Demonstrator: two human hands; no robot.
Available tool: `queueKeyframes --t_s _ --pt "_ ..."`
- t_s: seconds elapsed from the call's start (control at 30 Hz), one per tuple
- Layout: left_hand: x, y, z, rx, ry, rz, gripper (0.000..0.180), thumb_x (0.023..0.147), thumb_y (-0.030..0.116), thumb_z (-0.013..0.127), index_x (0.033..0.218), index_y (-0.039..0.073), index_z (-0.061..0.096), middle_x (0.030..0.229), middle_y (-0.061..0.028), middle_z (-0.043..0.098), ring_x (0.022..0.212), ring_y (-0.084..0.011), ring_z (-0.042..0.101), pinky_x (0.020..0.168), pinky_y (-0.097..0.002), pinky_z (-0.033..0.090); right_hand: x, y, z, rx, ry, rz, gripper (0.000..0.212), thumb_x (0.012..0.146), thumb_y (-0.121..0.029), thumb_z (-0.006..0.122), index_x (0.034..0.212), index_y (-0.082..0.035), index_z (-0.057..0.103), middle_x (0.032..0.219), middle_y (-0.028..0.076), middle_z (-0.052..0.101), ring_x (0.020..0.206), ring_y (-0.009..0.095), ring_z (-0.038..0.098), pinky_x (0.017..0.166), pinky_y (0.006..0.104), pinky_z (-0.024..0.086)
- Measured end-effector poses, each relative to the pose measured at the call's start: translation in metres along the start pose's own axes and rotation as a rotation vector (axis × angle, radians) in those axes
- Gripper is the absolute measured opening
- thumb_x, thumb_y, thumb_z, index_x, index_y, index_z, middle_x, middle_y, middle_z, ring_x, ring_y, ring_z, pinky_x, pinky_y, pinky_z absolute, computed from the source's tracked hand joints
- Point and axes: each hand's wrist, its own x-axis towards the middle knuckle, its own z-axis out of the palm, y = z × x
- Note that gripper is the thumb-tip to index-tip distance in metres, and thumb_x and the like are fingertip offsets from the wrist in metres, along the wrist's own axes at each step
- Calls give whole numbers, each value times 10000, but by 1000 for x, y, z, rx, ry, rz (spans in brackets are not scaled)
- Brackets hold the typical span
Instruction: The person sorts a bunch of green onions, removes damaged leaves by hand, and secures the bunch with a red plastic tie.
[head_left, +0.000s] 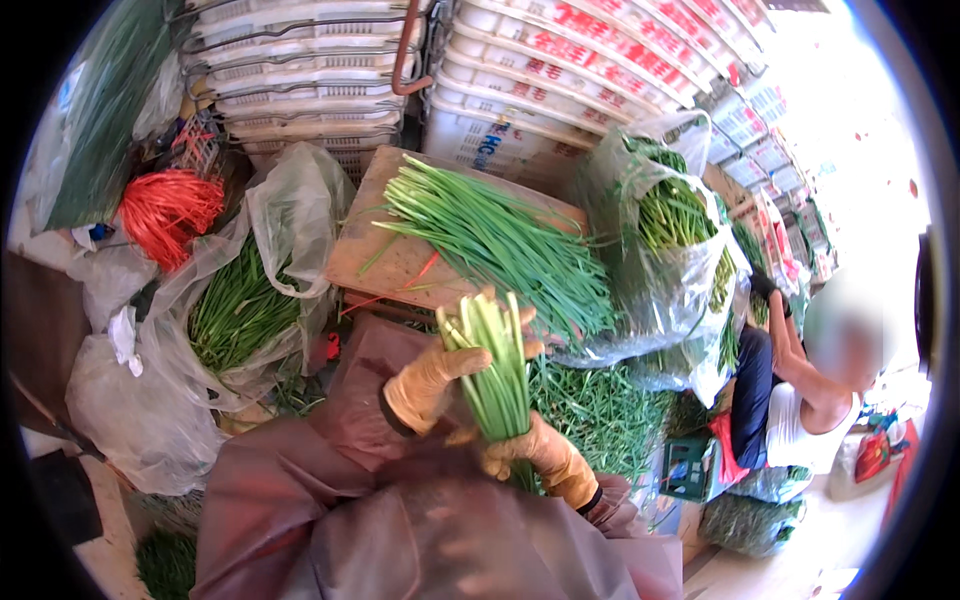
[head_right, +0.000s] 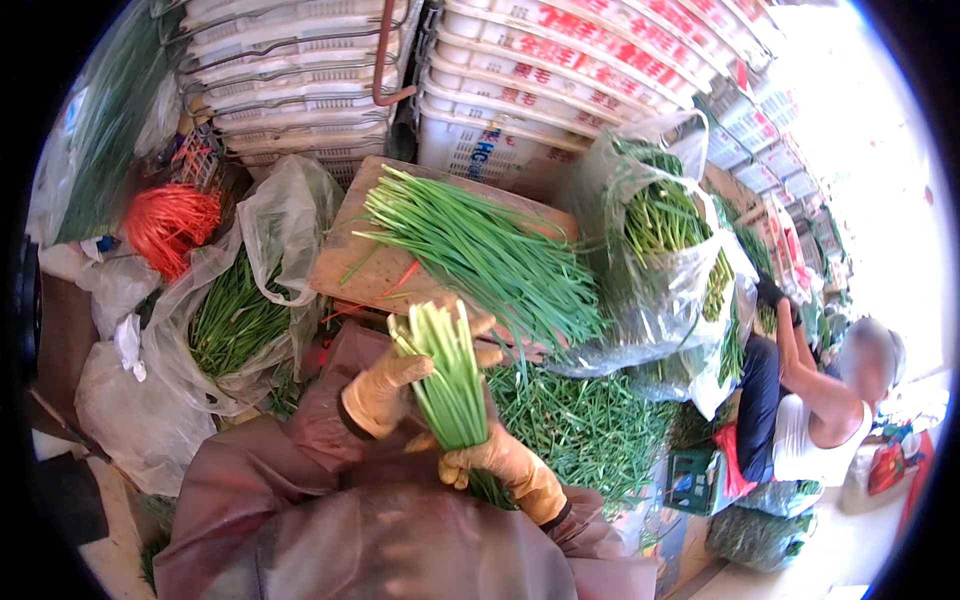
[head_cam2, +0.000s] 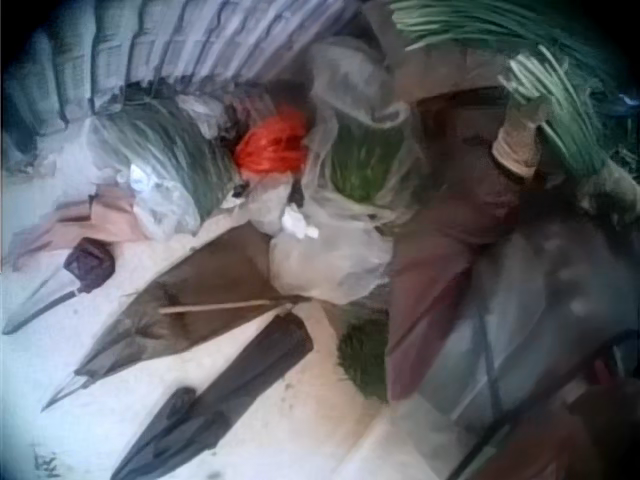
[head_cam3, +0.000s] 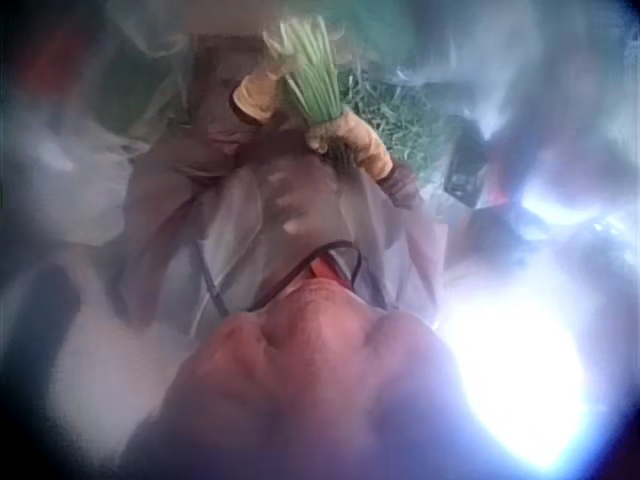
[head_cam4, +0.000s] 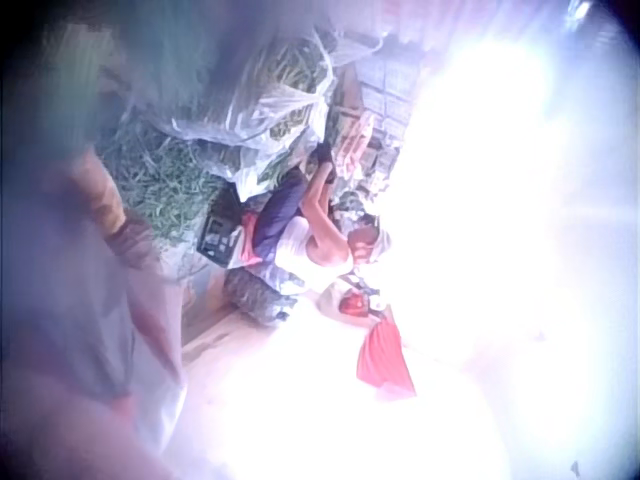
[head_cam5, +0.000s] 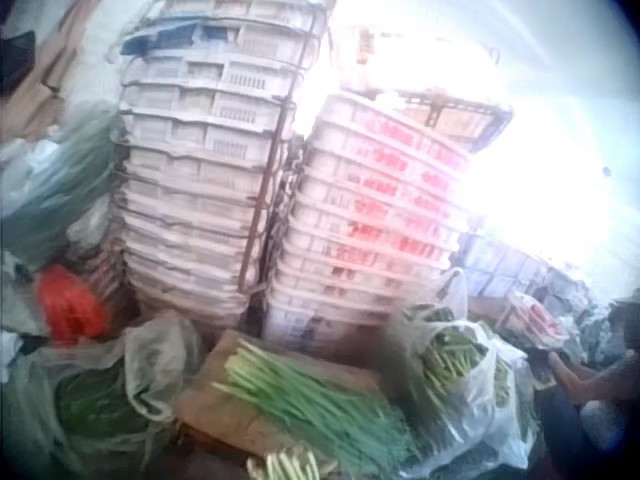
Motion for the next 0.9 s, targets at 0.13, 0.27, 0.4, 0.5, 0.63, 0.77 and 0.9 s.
queueKeyframes --t_s 0.13,0.27,0.4,0.5,0.63,0.77,0.9 --pt "-34 6 21 -145 211 -202 588 841 231 653 1353 92 399 1194 -132 561 1122 -277 554 932 -406 476 27 16 -12 -51 -27 85 515 740 -128 757 1188 30 558 848 102 647 746 193 612 669 287 489" --pt "-26 26 -5 35 549 -101 321 880 120 570 1169 -14 526 800 -57 598 845 -205 611 801 -355 503 63 8 -6 -547 156 -345 768 727 -108 783 1371 16 384 1123 130 597 1028 244 576 831 345 477" --pt "-1 35 -31 -199 759 75 230 880 66 573 1104 14 571 800 -53 590 750 -187 589 736 -311 504 93 -21 29 -977 517 -513 1066 669 -112 801 1485 -20 121 1272 232 503 1135 362 524 913 398 453" --pt "23 44 -20 -104 658 140 332 859 38 640 1174 29 536 892 -81 634 817 -182 605 790 -298 504 114 -17 19 -1143 771 -440 943 699 -145 758 1473 -78 223 1203 256 552 1046 409 578 856 413 491" --pt "24 52 -102 574 433 226 477 841 149 710 1251 16 505 1063 -65 636 987 -141 574 883 -297 472 111 -104 -5 -1293 724 -419 649 767 -145 719 1362 -121 461 1134 206 626 1033 345 625 852 364 511" --pt "34 87 -144 1277 361 -173 351 758 239 782 1004 31 642 1018 -77 645 943 -184 600 826 -287 485 106 -209 -48 -1503 811 -628 664 711 -141 748 1318 -158 479 1045 167 658 943 347 644 785 403 535" --pt "57 83 -177 1553 280 -68 380 693 260 816 952 29 661 979 -100 643 918 -235 612 798 -322 491 163 -299 -81 -1502 739 -417 470 789 -238 678 1226 -131 543 994 192 658 955 374 618 792 443 507"
